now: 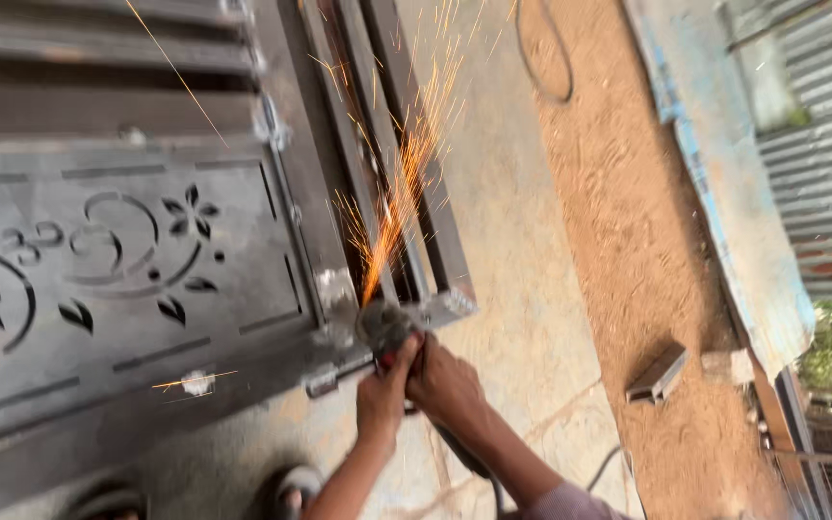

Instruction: The person uses an angle grinder to grind weld seams and edges of a decorative metal gate frame, producing sparks as they work along the joints. They reposition the grinder to different corners and sides of the frame, continuing to grind the welded areas.

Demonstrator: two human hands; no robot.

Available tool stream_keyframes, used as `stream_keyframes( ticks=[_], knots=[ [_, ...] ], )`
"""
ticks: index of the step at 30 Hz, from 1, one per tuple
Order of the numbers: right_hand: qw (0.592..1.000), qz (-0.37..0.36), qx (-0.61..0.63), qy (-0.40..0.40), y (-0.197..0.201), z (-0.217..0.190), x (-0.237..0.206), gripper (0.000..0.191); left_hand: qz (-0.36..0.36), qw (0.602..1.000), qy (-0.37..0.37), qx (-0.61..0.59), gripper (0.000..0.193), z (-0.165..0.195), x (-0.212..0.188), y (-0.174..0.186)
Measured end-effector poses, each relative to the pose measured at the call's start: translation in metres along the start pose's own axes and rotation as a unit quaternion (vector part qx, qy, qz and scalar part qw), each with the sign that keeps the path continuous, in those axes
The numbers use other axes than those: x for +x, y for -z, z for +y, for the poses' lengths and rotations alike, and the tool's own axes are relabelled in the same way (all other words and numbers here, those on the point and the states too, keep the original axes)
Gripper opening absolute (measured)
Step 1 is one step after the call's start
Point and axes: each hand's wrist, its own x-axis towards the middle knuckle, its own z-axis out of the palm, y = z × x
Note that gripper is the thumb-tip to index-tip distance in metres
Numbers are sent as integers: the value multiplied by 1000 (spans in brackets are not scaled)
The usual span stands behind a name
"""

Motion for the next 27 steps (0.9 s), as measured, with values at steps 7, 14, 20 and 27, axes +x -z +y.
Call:
stream_keyframes(
  ticks=[7, 14, 20, 27],
  knots=[
    [999, 46, -17, 18, -4, -5, -11, 57, 7, 997, -58, -47, 72, -4, -15, 1],
    [998, 55, -15, -15, -3, -11, -19, 60, 4, 998, -66, 18, 77, -17, -10, 5],
    [997, 34, 4, -70, 4, -15, -19, 61, -102, 993, -43, -44, 75, -9, -9, 5],
    [997, 64, -26, -15, -9, -15, -22, 63, -11, 999, -41, 29, 79, -9, -16, 11]
  ],
)
